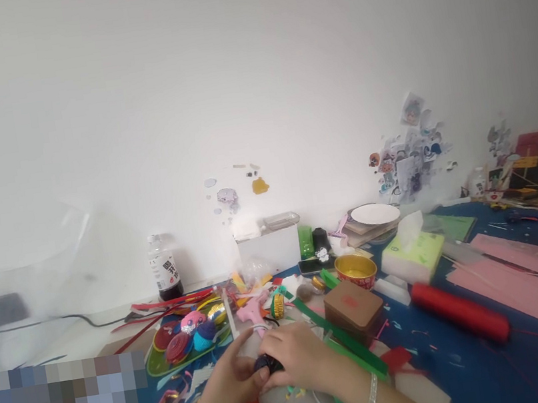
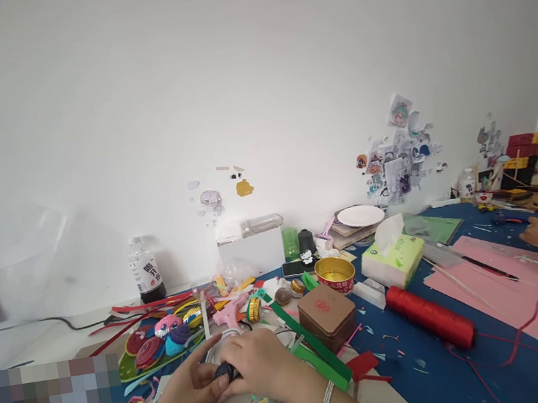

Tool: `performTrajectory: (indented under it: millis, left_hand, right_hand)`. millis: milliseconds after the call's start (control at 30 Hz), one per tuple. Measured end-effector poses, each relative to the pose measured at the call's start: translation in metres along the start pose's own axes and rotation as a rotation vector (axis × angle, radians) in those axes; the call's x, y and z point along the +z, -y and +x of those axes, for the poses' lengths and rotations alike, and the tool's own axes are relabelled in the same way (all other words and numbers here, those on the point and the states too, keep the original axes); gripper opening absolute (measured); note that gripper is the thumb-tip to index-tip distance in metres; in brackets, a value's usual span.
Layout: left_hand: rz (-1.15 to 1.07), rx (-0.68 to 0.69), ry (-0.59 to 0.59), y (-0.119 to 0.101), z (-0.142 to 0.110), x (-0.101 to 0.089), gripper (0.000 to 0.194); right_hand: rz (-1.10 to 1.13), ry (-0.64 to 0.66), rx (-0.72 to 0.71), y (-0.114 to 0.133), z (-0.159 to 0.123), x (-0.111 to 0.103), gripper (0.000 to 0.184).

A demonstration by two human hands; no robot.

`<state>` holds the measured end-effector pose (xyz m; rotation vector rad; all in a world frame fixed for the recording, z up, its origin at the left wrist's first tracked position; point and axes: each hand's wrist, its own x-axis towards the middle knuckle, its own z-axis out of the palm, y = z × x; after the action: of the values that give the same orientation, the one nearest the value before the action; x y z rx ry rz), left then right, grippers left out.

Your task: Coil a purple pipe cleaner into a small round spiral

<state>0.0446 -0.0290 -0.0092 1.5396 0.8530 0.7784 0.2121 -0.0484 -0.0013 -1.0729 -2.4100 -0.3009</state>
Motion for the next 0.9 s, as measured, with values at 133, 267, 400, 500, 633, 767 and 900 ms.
performTrajectory:
  millis: [133, 267, 400, 500, 633, 767, 900]
  left_hand:
    - [0.014, 0.014, 0.011, -0.0007, -0.0006, -0.0041, 0.105]
    - [0.051, -0.006, -0.012, 0.0011, 0.0007, -0.0030, 0.107]
    - [0.045, -0.013, 0.014, 0.0026, 0.0017, -0.0025, 0.106]
    - [0.071, -0.012, 0.015, 0.0017, 0.0002, -0.0048, 0.096]
    - [0.119, -0.020, -0.022, -0.0016, -0.0016, -0.0056, 0.095]
    - [0.074, -0.017, -0.012, -0.0030, -0.0003, -0.0013, 0.100]
    - [0.035, 0.003, -0.011, -0.0001, 0.0011, -0.0016, 0.092]
  right_hand:
    - [0.061, 0.034, -0.097, -0.0009, -0.0007, -0.0072, 0.025]
    - [-0.006, 0.036, -0.044, -0.0018, -0.0012, -0.0039, 0.021]
    - [-0.063, 0.039, 0.039, -0.0007, -0.0011, -0.0015, 0.031]
    - [-0.018, 0.061, 0.015, -0.0012, -0.0011, -0.0040, 0.032]
    - [0.035, 0.059, -0.072, -0.0035, -0.0019, -0.0037, 0.019]
    - [0.001, 0.007, 0.026, -0.0022, -0.0017, 0.0018, 0.025]
    - [0.034, 0.024, 0.057, 0.0015, -0.0008, -0.0032, 0.027]
